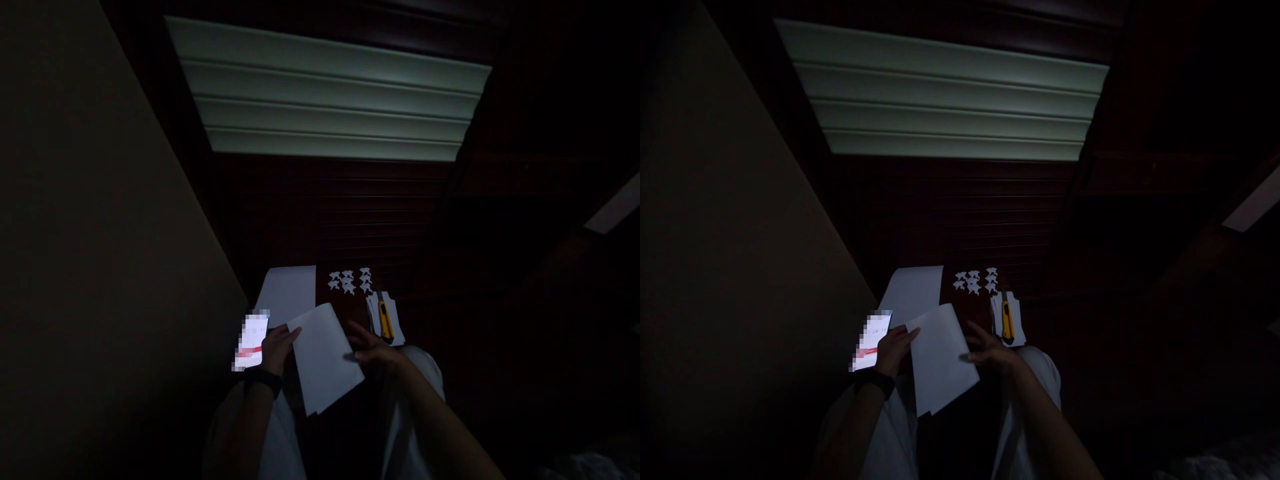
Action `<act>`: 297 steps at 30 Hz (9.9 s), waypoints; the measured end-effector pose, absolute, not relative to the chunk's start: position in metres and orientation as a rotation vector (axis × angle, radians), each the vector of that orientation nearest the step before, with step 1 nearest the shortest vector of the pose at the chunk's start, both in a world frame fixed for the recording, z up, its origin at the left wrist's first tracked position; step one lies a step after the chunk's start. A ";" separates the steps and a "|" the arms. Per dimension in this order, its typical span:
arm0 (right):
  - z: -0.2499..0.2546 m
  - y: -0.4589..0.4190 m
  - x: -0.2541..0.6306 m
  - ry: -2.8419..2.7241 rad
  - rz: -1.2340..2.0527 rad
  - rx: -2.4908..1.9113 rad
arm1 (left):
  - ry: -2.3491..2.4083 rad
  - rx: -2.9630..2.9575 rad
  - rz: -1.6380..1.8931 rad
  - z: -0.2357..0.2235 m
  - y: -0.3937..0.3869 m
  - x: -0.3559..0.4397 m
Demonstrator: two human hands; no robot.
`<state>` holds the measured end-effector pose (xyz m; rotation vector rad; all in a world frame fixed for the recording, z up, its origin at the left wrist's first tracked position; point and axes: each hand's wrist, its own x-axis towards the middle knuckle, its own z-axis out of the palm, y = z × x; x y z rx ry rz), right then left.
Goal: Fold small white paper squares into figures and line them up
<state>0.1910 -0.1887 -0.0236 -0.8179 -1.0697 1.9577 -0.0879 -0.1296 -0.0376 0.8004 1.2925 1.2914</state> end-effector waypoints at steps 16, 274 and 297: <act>-0.025 -0.190 0.158 -1.027 1.688 -0.910 | 1.238 0.997 1.312 -0.042 -0.138 -0.041; -0.042 -0.182 0.161 -0.896 1.625 -1.129 | 1.239 1.201 1.322 -0.038 -0.138 -0.047; -0.032 -0.186 0.160 -0.933 1.593 -1.100 | 1.232 1.234 1.305 -0.039 -0.139 -0.048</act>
